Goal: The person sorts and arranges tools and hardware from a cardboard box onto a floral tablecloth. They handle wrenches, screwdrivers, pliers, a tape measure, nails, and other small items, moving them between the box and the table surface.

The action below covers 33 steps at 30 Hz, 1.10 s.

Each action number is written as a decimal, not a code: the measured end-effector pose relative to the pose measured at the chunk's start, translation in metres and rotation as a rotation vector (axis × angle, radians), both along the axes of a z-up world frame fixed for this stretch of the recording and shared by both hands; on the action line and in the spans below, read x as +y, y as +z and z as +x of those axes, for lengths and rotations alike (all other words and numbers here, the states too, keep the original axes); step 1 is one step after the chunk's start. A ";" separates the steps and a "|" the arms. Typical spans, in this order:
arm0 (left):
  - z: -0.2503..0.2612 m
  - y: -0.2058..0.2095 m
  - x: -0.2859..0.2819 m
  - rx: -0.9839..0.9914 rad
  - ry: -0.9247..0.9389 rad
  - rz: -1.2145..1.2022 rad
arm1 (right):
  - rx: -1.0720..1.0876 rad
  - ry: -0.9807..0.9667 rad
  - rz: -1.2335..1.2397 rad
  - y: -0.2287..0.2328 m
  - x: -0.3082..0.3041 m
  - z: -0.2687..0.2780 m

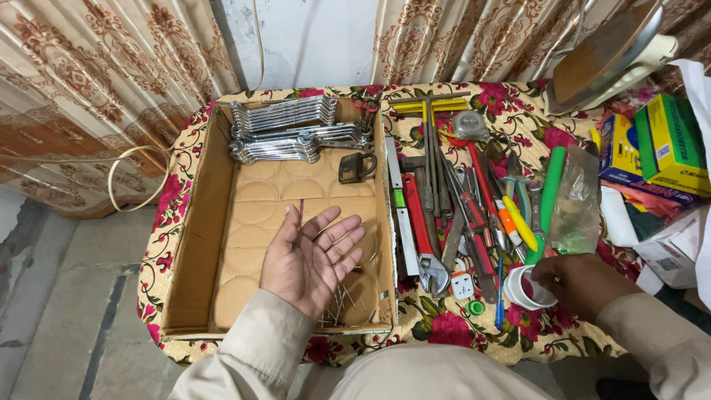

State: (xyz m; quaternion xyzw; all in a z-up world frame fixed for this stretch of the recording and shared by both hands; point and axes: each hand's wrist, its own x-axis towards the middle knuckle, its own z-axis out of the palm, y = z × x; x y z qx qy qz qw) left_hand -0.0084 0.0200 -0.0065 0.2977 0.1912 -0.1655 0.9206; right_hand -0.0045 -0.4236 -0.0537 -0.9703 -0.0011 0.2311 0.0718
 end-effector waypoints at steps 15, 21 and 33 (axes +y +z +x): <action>0.001 -0.005 0.027 0.060 0.120 0.021 | -0.118 0.072 -0.034 0.053 0.037 0.000; 0.013 -0.031 0.060 0.062 0.144 0.215 | -0.153 0.203 0.527 0.072 0.121 0.015; 0.000 -0.073 0.034 -0.009 -0.748 1.726 | 0.161 0.105 1.074 0.023 0.258 0.011</action>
